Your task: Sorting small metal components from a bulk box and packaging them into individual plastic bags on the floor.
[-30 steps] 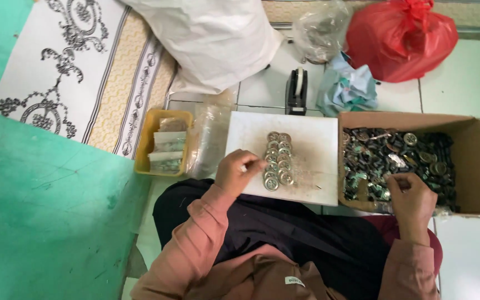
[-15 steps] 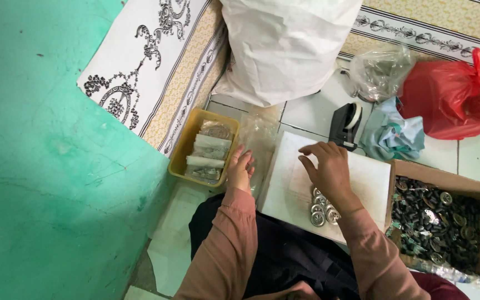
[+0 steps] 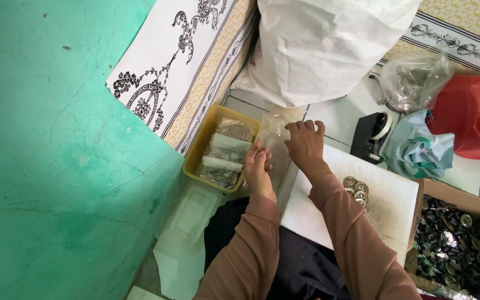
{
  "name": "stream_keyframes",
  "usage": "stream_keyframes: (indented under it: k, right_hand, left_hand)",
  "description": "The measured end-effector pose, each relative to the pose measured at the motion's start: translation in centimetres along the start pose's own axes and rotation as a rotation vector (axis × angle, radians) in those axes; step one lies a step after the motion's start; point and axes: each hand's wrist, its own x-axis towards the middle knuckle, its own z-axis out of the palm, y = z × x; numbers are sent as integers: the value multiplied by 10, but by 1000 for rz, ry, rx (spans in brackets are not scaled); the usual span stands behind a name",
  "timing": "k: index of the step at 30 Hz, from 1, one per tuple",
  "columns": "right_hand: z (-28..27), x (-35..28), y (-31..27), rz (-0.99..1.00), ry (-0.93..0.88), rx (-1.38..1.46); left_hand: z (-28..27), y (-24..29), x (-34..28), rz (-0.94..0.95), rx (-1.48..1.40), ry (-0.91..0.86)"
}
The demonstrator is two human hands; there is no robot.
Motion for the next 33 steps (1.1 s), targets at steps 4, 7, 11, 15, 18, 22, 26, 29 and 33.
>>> stream_keyframes:
  k: [4, 7, 11, 15, 18, 22, 26, 29, 33]
  right_hand:
    - [-3, 15, -17, 82, -83, 47]
    - [9, 23, -16, 56, -122, 66]
    - [-7, 22, -15, 53, -143, 91]
    - [-5, 24, -6, -96, -126, 95]
    - [41, 40, 13, -79, 28, -36]
    - [39, 32, 25, -90, 134, -42]
    - [-15, 15, 28, -110, 149, 230]
    - [-53, -5, 28, -166, 109, 477]
    - [-108, -31, 24, -293, 122, 606]
  left_hand:
    - [-2, -12, 10, 41, -26, 4]
    - [-2, -11, 9, 26, -50, 12]
    - [-1, -9, 6, 45, -41, -6]
    - [0, -10, 5, 69, -35, -40]
    - [-3, -15, 9, 66, -55, -30]
    - [-5, -19, 11, 67, -68, -19]
    - [-4, -34, 26, 168, -93, -37]
    - [-1, -20, 15, 443, 158, -58]
    - [3, 0, -1, 933, 748, -92]
